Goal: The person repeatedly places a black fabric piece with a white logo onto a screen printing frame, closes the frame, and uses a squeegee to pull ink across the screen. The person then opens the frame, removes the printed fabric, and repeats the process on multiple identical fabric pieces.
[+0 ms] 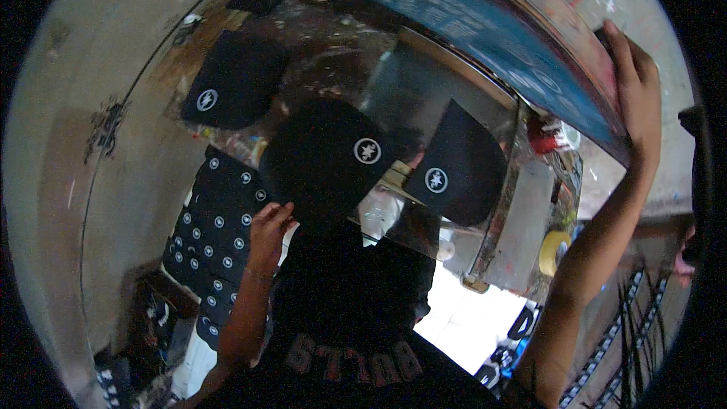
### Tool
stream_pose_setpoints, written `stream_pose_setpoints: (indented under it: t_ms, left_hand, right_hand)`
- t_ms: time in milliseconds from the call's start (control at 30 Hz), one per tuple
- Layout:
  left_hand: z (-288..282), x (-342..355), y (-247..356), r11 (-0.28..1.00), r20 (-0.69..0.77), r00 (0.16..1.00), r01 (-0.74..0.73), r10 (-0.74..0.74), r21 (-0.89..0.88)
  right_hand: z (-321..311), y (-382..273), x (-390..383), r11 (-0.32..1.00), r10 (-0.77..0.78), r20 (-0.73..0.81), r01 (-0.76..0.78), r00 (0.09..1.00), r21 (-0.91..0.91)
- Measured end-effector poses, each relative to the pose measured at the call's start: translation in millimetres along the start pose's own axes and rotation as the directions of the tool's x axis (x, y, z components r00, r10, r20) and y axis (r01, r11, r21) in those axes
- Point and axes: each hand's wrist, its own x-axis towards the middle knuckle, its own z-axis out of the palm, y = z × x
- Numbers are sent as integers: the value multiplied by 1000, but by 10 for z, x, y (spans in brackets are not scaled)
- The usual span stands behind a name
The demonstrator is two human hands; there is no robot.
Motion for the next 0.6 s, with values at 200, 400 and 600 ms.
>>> stream_pose_setpoints:
  t_ms: [200, 400, 600]
  left_hand:
    - [-1275, -253, -294, 990, -240, 970, -5, 39, 143]
    - [-2982, -340, -1493, 948, -438, 896, -71, -77, -311]
    - [-3403, 743, -2189, 224, -464, 835, 411, 297, 884]
  right_hand:
    - [-20, 602, 96, 973, 222, -6, -222, 975, -57]
    - [-100, 1035, 127, 976, 210, 42, -207, 977, -70]
    - [-127, 1105, 207, 938, 335, 114, -343, 935, 58]
